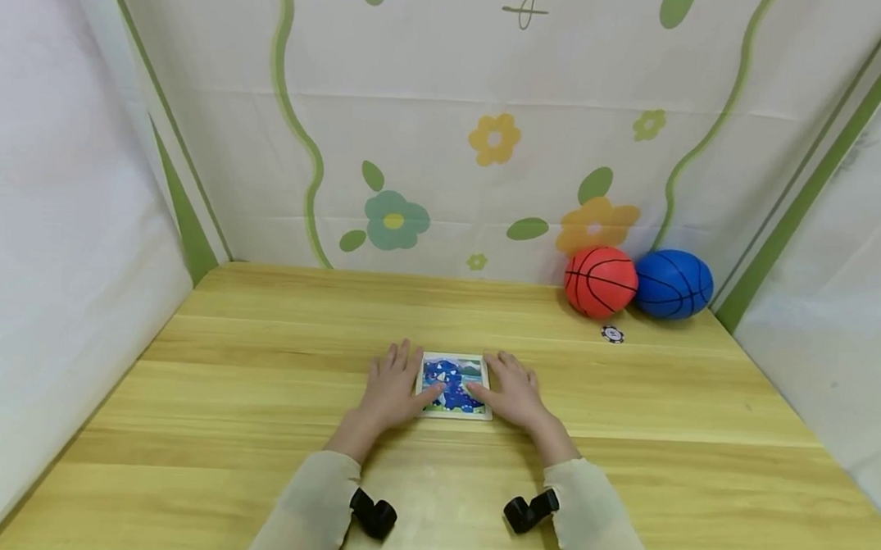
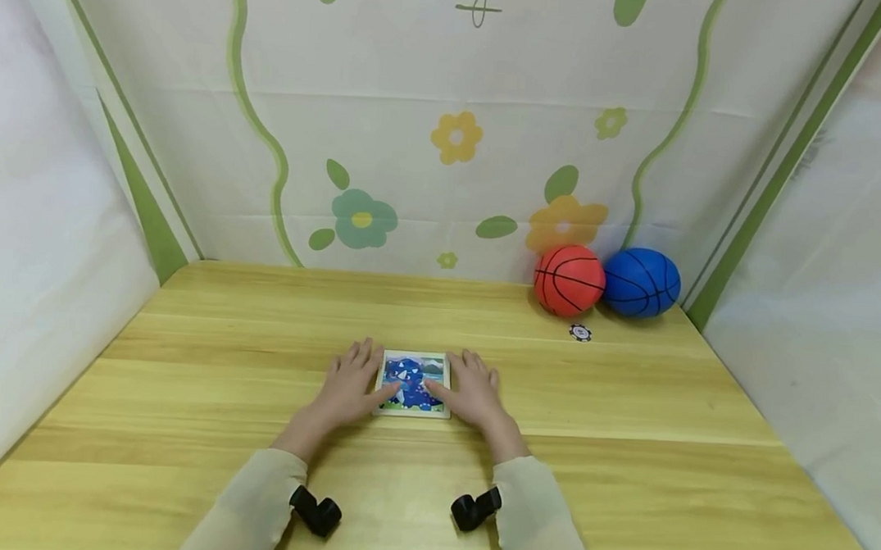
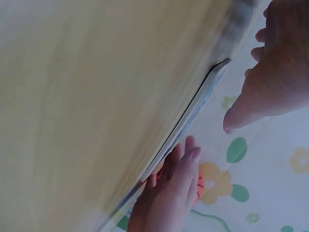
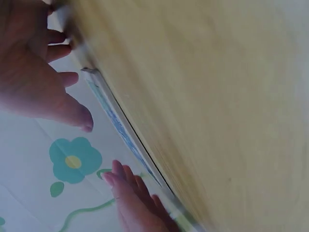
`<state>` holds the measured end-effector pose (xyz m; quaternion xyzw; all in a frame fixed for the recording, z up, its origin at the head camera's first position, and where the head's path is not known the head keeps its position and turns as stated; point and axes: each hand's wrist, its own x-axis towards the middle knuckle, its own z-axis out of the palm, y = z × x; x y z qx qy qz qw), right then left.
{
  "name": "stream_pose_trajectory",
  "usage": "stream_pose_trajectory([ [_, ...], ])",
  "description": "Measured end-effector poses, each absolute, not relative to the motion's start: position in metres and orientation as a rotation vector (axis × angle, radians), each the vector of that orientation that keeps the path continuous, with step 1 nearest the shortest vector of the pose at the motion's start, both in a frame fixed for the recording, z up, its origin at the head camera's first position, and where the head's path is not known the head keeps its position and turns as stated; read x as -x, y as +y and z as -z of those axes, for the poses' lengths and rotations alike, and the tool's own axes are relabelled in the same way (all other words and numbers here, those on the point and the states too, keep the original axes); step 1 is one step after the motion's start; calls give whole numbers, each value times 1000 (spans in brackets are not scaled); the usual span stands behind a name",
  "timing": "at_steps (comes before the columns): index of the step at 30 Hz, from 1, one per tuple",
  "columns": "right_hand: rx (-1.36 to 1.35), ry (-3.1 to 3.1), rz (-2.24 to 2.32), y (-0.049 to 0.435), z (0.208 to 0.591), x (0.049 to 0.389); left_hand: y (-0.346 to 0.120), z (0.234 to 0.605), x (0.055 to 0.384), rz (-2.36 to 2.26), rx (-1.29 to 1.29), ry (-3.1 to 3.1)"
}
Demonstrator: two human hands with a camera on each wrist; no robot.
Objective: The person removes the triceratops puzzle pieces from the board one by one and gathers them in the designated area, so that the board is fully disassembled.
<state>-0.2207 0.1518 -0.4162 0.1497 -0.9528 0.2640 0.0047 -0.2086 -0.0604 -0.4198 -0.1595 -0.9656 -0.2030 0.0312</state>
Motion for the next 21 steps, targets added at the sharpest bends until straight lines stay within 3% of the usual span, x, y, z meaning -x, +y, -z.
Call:
stream_pose_trajectory([
  [9,-463,-2855,-880,153,427,224,-52,432,205,594,668,-2965],
  [21,-471,-2847,-966,151,424,230,-51,434,202,509,710,-2963],
])
